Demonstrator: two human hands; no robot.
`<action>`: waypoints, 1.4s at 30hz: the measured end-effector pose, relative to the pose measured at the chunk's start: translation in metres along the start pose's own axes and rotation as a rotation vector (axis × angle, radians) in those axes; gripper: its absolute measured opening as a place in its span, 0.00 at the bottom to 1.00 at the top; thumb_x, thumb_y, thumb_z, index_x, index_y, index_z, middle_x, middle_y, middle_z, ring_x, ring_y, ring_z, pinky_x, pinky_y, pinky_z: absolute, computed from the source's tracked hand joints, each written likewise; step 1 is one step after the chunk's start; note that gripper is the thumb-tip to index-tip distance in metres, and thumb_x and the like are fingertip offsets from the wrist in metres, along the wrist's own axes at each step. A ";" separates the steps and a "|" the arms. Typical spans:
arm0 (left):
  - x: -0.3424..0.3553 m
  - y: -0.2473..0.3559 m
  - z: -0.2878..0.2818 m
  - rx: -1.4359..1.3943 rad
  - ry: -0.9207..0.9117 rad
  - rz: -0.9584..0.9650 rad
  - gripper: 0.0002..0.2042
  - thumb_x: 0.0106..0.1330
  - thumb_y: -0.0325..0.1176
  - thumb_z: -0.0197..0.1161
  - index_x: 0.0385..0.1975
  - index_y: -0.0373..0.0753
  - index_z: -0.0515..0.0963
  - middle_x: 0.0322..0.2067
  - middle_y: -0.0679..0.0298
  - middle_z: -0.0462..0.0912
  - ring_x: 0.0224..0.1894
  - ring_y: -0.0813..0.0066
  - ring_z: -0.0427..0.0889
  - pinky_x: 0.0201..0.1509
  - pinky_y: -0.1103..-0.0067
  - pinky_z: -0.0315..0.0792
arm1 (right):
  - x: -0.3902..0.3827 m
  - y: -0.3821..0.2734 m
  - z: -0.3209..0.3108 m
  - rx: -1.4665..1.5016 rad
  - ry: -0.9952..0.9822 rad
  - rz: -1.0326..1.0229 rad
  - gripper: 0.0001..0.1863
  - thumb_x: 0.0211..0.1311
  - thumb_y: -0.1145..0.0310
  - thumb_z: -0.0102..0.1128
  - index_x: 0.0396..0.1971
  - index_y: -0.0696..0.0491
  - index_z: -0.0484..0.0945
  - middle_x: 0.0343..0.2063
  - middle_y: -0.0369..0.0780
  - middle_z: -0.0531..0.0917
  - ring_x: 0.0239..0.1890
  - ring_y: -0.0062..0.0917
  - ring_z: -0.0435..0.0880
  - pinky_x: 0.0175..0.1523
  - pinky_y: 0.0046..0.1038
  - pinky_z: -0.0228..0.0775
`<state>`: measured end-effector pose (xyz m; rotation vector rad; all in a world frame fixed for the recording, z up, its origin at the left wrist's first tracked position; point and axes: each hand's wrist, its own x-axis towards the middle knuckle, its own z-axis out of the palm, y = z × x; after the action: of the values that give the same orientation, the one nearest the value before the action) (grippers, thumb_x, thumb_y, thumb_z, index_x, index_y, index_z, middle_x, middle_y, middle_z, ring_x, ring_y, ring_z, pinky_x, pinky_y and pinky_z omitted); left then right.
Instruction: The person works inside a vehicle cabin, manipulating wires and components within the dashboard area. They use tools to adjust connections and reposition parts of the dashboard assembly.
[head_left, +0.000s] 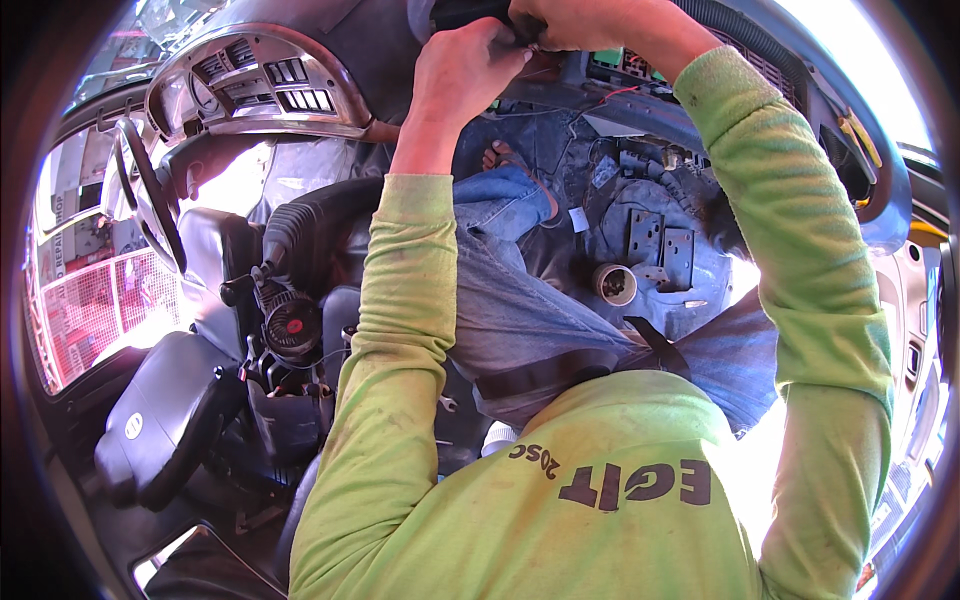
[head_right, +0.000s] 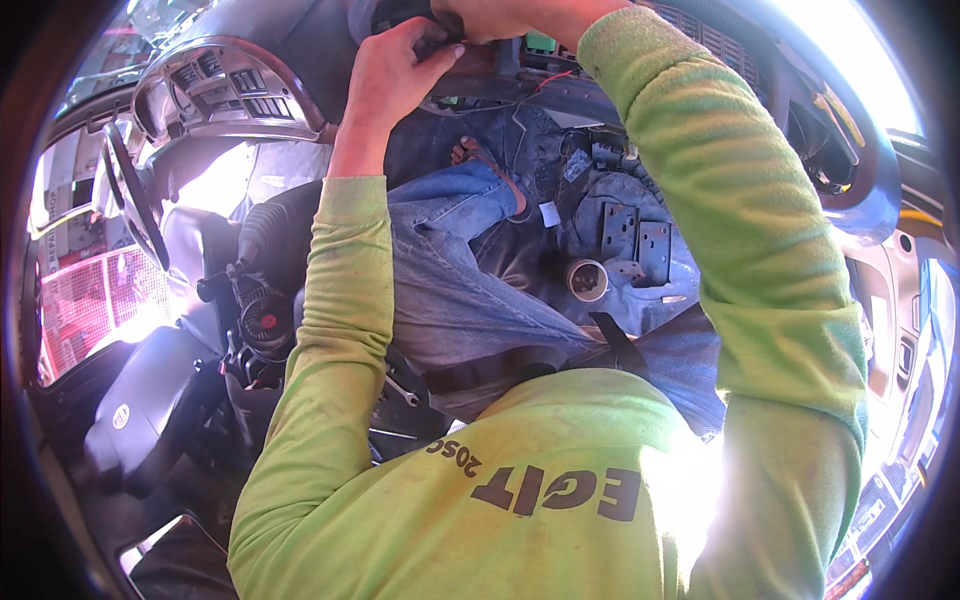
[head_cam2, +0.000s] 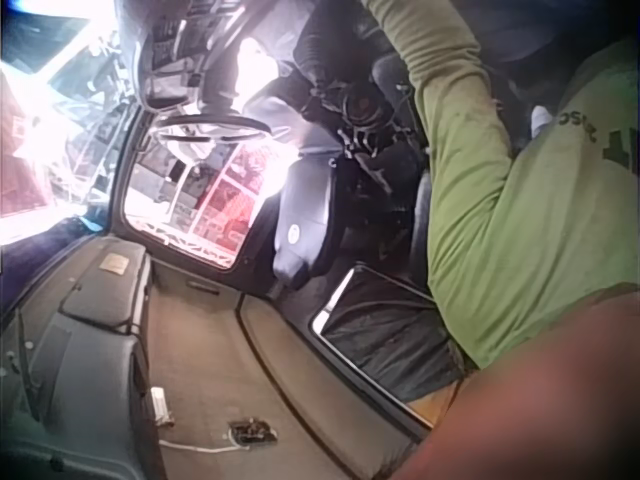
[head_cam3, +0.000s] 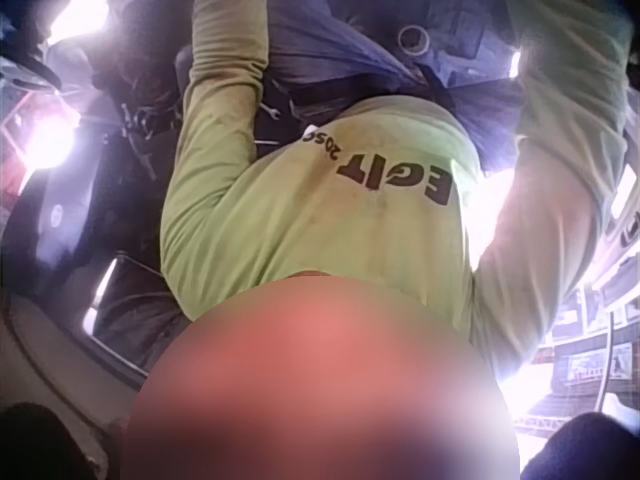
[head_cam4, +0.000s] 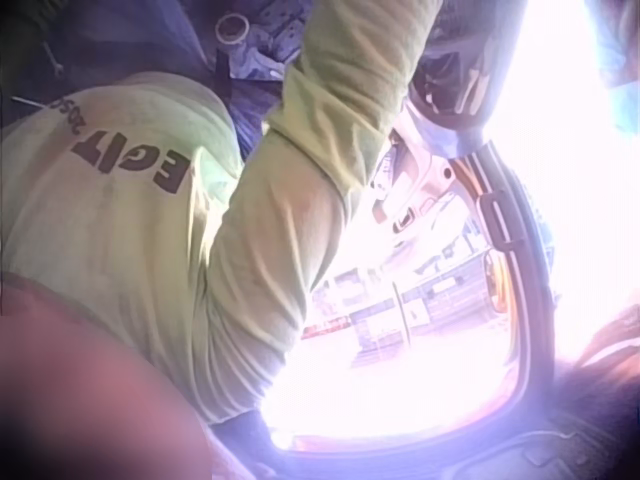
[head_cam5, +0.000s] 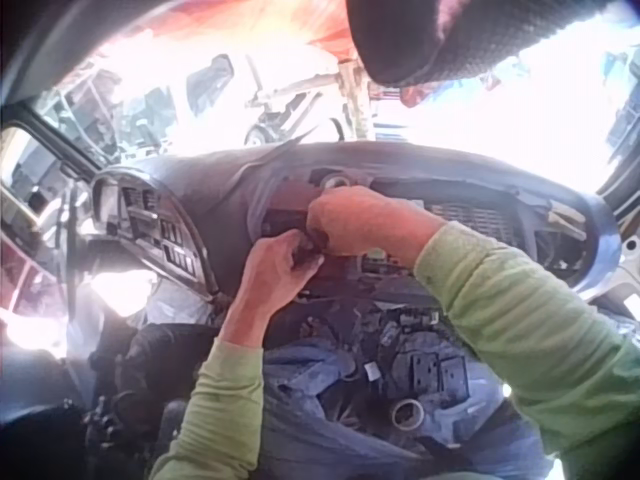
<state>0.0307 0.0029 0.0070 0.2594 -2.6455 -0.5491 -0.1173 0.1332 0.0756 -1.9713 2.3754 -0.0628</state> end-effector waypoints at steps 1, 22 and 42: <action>0.000 0.000 0.000 0.004 -0.003 -0.006 0.15 0.62 0.42 0.74 0.42 0.39 0.86 0.29 0.58 0.89 0.30 0.63 0.89 0.38 0.73 0.80 | -0.001 -0.001 -0.002 -0.013 -0.008 -0.009 0.09 0.52 0.67 0.66 0.32 0.53 0.89 0.33 0.48 0.89 0.40 0.47 0.88 0.46 0.45 0.81; 0.004 0.000 0.005 0.090 0.012 -0.038 0.13 0.65 0.43 0.66 0.42 0.43 0.88 0.35 0.52 0.89 0.42 0.48 0.88 0.48 0.60 0.81 | -0.006 0.021 -0.013 0.163 0.059 -0.047 0.11 0.50 0.71 0.67 0.34 0.55 0.88 0.34 0.48 0.88 0.40 0.46 0.87 0.47 0.43 0.78; 0.006 0.002 0.009 0.196 -0.029 -0.064 0.12 0.66 0.43 0.65 0.39 0.43 0.87 0.34 0.53 0.89 0.41 0.48 0.87 0.47 0.59 0.81 | -0.041 0.026 -0.018 -0.093 0.104 -0.166 0.08 0.57 0.68 0.63 0.31 0.56 0.85 0.37 0.47 0.84 0.39 0.47 0.86 0.45 0.45 0.78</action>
<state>0.0208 0.0064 0.0022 0.3993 -2.7291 -0.3150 -0.1370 0.1778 0.0923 -2.2592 2.3086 -0.0645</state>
